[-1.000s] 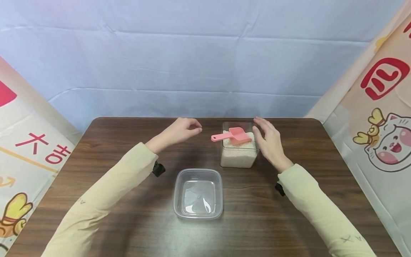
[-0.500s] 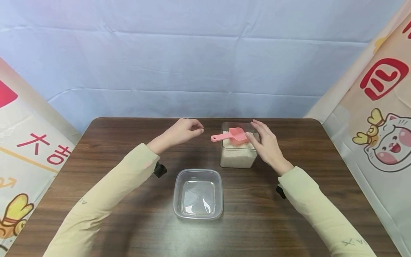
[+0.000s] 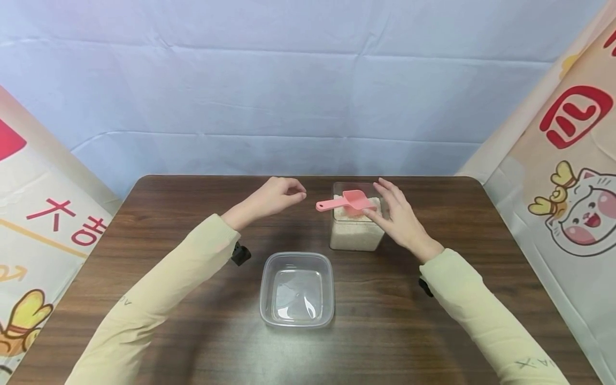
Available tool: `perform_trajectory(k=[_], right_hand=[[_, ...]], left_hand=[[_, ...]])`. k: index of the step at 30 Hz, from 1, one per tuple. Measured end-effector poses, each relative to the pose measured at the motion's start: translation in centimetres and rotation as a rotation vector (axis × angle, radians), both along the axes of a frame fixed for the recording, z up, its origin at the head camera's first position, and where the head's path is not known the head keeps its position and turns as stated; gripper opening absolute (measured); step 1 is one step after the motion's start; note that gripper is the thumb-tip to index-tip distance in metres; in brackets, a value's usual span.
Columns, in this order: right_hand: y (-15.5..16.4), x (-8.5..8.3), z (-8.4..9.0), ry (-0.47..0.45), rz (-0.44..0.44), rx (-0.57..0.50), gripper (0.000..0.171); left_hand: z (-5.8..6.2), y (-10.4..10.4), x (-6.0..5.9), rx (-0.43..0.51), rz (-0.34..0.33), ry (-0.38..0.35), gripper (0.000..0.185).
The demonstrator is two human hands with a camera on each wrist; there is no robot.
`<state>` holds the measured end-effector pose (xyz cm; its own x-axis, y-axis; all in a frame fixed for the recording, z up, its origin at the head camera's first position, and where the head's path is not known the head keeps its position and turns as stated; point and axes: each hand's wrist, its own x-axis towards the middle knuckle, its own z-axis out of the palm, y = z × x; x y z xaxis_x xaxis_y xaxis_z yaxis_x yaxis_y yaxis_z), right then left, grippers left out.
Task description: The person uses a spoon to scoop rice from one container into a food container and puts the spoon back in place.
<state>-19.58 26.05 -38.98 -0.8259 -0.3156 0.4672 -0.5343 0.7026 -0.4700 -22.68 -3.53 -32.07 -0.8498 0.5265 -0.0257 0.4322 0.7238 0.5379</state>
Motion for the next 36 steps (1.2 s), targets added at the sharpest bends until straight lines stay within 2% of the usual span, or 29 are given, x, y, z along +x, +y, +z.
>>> perform_trajectory(k=[17,22,28,36], right_hand=[[0.7,-0.1,0.2,-0.074,0.103,0.057,0.077],[0.8,-0.1,0.2,-0.091,0.105,0.063,0.085],[0.7,-0.3,0.4,-0.156,0.091,0.059,0.098],[0.6,-0.3,0.3,-0.162,0.075,0.044,0.105]], left_hand=[[0.1,1.3,-0.1,0.006,-0.033,0.023,0.028],[0.1,1.6,-0.2,0.015,-0.051,0.037,0.026],[0.1,1.9,-0.2,0.017,-0.047,0.029,0.026],[0.0,2.4,-0.1,0.013,-0.047,0.008,0.026]])
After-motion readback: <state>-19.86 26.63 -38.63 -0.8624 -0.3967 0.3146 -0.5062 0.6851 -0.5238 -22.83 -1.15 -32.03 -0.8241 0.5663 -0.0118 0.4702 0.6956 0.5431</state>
